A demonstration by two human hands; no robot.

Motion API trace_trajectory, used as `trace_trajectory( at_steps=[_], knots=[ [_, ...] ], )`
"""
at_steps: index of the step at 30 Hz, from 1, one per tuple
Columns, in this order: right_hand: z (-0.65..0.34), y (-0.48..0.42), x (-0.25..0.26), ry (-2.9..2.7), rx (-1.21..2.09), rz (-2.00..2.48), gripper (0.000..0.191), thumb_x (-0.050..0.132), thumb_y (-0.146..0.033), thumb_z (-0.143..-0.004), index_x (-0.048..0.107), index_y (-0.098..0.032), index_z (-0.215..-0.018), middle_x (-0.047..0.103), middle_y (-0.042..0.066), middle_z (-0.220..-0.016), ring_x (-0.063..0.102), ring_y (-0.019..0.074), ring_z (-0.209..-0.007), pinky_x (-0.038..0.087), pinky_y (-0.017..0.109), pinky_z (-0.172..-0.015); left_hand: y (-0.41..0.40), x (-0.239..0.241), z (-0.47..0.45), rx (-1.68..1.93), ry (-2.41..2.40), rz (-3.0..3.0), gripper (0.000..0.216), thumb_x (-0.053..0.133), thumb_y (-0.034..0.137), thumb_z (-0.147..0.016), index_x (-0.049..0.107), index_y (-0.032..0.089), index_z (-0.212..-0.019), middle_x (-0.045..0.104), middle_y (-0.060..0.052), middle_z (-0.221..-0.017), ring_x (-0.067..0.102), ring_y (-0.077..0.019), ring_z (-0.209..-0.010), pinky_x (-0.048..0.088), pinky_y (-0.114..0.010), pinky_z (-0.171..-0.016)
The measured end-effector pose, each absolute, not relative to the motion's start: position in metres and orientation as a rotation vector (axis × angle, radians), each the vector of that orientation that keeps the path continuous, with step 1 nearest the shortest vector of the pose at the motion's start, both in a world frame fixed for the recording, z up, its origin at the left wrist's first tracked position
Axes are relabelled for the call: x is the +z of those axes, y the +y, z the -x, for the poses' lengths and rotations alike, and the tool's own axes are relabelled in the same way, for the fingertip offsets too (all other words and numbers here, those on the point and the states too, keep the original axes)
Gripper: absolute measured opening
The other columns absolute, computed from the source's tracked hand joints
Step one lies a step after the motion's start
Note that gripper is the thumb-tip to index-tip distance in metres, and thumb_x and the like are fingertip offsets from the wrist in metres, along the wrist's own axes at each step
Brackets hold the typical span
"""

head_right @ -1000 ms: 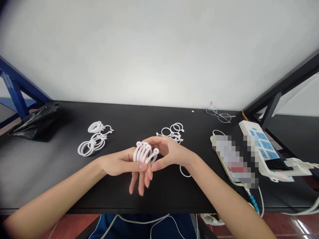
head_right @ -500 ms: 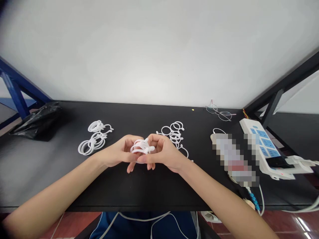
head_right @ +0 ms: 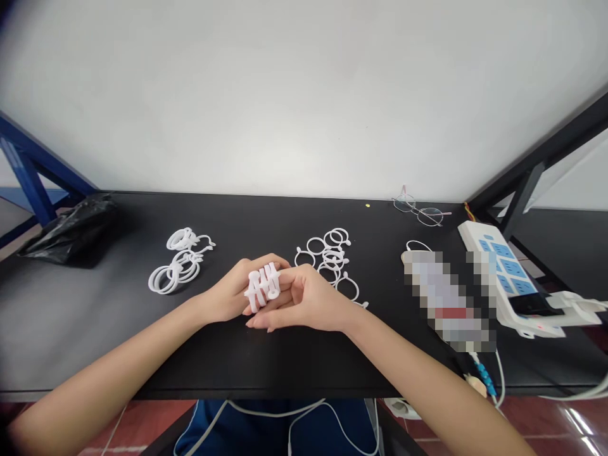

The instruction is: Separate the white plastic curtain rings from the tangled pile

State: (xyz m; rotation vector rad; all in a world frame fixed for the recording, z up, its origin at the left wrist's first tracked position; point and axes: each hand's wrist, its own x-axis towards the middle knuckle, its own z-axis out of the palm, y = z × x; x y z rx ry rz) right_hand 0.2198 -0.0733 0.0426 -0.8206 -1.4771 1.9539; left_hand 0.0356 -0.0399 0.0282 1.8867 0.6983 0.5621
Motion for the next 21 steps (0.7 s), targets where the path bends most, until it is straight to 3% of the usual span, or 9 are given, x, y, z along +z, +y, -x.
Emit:
trace_trajectory(
  at_steps=[2, 5, 10, 13, 21],
  knots=[
    [-0.219, -0.073, 0.041, -1.462, 1.939, 0.817, 0.021, 0.072, -0.032, -0.08, 0.072, -0.013, -0.09, 0.075, 0.007, -0.089, 0.075, 0.0189, -0.075, 0.06, 0.022, -0.056, -0.041, 0.029, -0.036, 0.529, 0.67, -1.864, 0.027, 0.048, 0.02, -0.089, 0.057, 0.019, -0.114, 0.062, 0.003, -0.061, 0.056, -0.0106, -0.054, 0.041, -0.019, -0.056],
    [-0.216, -0.073, 0.039, -1.469, 1.935, 0.848, 0.033, 0.061, -0.04, -0.089, 0.072, -0.011, -0.079, 0.074, 0.008, -0.077, 0.073, 0.0155, -0.06, 0.055, 0.018, -0.047, -0.042, 0.029, -0.036, 0.494, 0.656, -1.9, 0.035, 0.049, 0.019, -0.089, 0.055, 0.02, -0.124, 0.062, 0.004, -0.057, 0.058, -0.0107, -0.051, 0.041, -0.018, -0.055],
    [-0.213, -0.077, 0.041, -1.575, 1.904, 0.82, 0.028, 0.063, -0.039, -0.088, 0.072, -0.013, -0.094, 0.075, 0.009, -0.095, 0.074, 0.0177, -0.081, 0.059, 0.022, -0.062, -0.038, 0.034, -0.032, 0.463, 0.647, -1.977, 0.032, 0.05, 0.023, -0.09, 0.059, 0.016, -0.12, 0.064, 0.002, -0.057, 0.059, -0.0118, -0.051, 0.044, -0.019, -0.056],
    [-0.213, -0.081, 0.042, -1.608, 1.853, 0.821, 0.024, 0.066, -0.034, -0.087, 0.073, -0.013, -0.096, 0.075, 0.008, -0.092, 0.074, 0.0171, -0.082, 0.061, 0.027, -0.074, -0.035, 0.039, -0.03, 0.469, 0.589, -1.942, 0.034, 0.05, 0.023, -0.09, 0.061, 0.015, -0.122, 0.069, -0.002, -0.068, 0.062, -0.0124, -0.058, 0.047, -0.02, -0.059],
    [-0.205, -0.091, 0.034, -1.704, 1.614, 0.663, 0.02, 0.059, -0.029, -0.093, 0.072, -0.014, -0.095, 0.076, 0.006, -0.084, 0.074, 0.0175, -0.079, 0.062, 0.032, -0.076, -0.029, 0.03, -0.032, 0.496, 0.365, -1.757, 0.043, 0.055, 0.02, -0.082, 0.063, 0.011, -0.123, 0.071, -0.006, -0.083, 0.059, -0.0122, -0.065, 0.045, -0.02, -0.057]
  ],
)
